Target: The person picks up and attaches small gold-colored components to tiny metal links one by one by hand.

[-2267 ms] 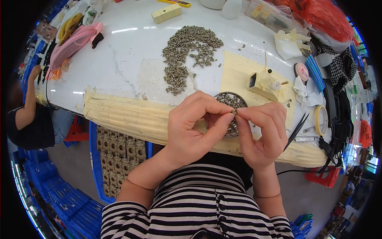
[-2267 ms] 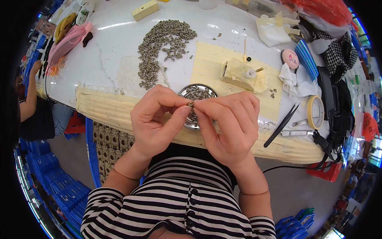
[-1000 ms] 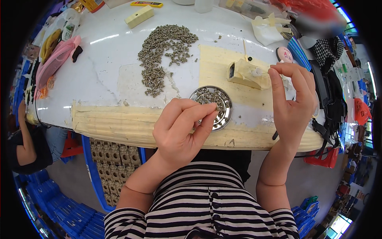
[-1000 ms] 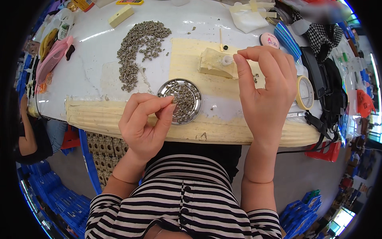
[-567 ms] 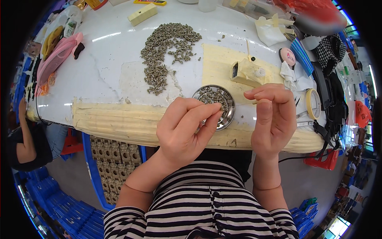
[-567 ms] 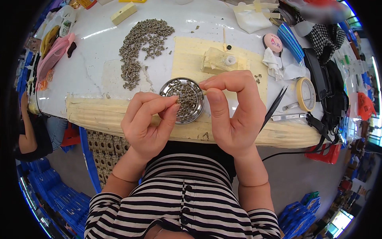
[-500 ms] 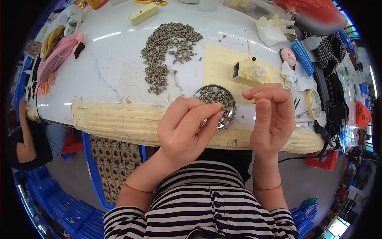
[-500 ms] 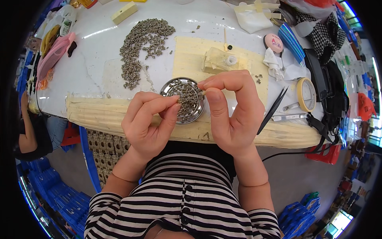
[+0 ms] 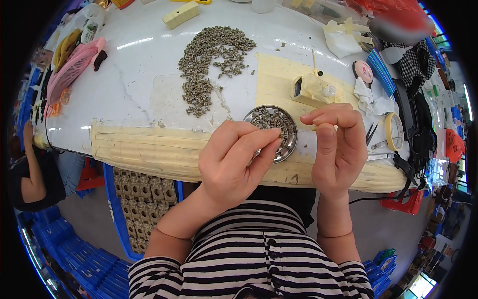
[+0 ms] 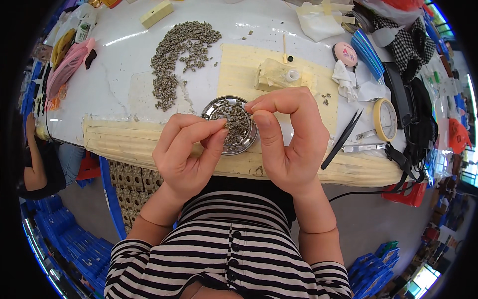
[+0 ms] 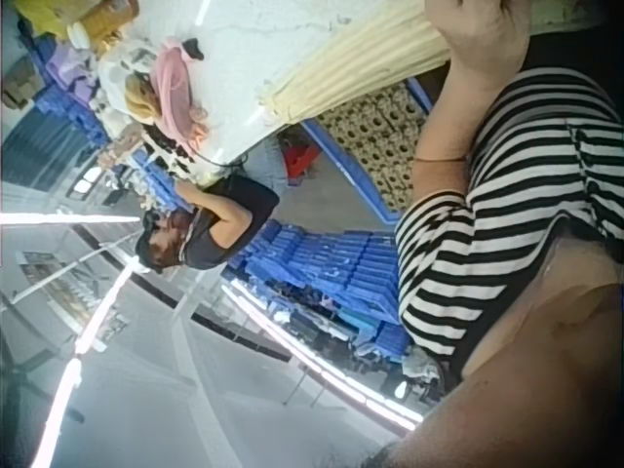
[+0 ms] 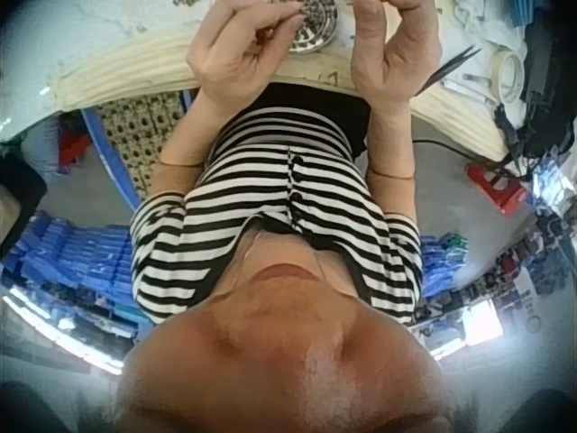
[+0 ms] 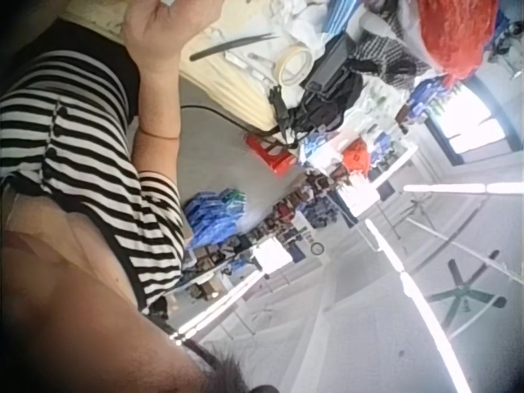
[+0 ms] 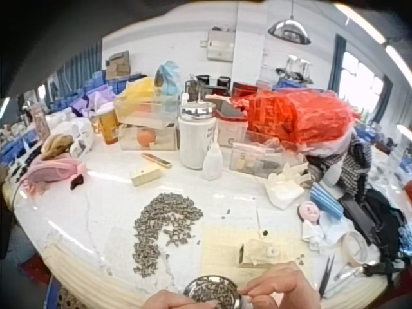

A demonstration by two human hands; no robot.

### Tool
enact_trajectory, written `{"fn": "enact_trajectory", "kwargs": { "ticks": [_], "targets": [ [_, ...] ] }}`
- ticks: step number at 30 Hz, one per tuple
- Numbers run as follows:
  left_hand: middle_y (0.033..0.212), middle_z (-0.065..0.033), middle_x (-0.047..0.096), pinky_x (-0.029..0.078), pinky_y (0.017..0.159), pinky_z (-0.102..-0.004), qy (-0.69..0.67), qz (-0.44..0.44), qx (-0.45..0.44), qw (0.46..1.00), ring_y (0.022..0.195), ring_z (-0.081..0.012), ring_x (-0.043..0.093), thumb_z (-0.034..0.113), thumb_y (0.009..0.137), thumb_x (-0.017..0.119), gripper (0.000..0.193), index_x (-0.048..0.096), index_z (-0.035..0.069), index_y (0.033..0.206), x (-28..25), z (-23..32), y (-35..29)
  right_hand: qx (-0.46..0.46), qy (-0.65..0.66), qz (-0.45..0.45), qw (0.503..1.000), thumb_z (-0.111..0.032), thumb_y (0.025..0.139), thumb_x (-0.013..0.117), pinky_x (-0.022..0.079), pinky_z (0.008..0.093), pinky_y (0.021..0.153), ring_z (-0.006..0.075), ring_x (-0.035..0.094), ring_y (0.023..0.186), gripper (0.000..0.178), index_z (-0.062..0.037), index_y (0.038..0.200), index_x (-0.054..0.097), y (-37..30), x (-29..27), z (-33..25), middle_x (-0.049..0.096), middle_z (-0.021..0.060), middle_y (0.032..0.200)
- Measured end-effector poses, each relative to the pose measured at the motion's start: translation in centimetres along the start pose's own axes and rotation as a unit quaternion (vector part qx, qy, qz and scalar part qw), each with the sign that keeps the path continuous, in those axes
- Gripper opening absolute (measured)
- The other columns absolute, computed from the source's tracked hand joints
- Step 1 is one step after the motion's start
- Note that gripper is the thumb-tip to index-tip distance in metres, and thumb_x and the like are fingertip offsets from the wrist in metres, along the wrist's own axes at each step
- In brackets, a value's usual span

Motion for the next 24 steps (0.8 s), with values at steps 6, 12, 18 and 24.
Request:
{"fn": "enact_trajectory", "kwargs": {
  "ticks": [6,12,18,24],
  "targets": [
    [0.082,-0.0070,0.062,0.045,0.053,-0.0278,0.001,0.002,0.004,1.000,0.064,-0.0178,0.056,-0.006,0.073,0.080,0.026,0.073,0.001,0.097,0.0,0.0,0.0,-0.008,-0.009,0.003,1.000,-0.010,0.097,0.064,0.048,0.0275,0.077,0.0171,0.061,0.083,0.011,0.0006,0.096,0.061,0.1,-0.1,0.0,0.068,0.0092,0.090],
    [0.082,-0.0073,0.062,0.045,0.052,-0.0278,0.001,0.005,0.005,1.000,0.063,-0.0179,0.056,-0.006,0.073,0.080,0.026,0.073,0.000,0.097,0.0,0.0,0.0,0.000,-0.010,0.006,1.000,-0.011,0.097,0.064,0.048,0.0277,0.078,0.0174,0.061,0.084,0.012,0.0010,0.097,0.062,0.0,-0.1,0.1,0.068,0.0092,0.091],
    [0.081,-0.0072,0.062,0.045,0.051,-0.0278,-0.003,0.005,0.005,1.000,0.063,-0.0176,0.056,-0.006,0.073,0.080,0.026,0.073,0.000,0.097,0.0,-0.1,-0.1,0.012,-0.002,0.001,1.000,-0.011,0.098,0.062,0.049,0.0275,0.079,0.0164,0.062,0.086,0.013,0.0016,0.098,0.061,-0.1,-0.1,0.0,0.067,0.0100,0.092],
    [0.088,-0.0084,0.062,0.048,0.054,-0.0215,0.008,-0.027,0.025,0.999,0.065,-0.0102,0.058,-0.008,0.081,0.076,0.020,0.073,-0.004,0.100,-0.3,-0.2,0.0,0.028,0.063,0.060,0.996,-0.009,0.101,0.057,0.048,0.0271,0.084,0.0151,0.062,0.087,0.011,0.0026,0.100,0.059,0.6,-1.1,-0.4,0.065,0.0101,0.095]
  ]
}}
Point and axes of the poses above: each hand's wrist, its own y-axis towards the middle knuckle, its own x-axis out of the palm, z = x × y, the point moved 2 cm from there along y, towards the middle knuckle
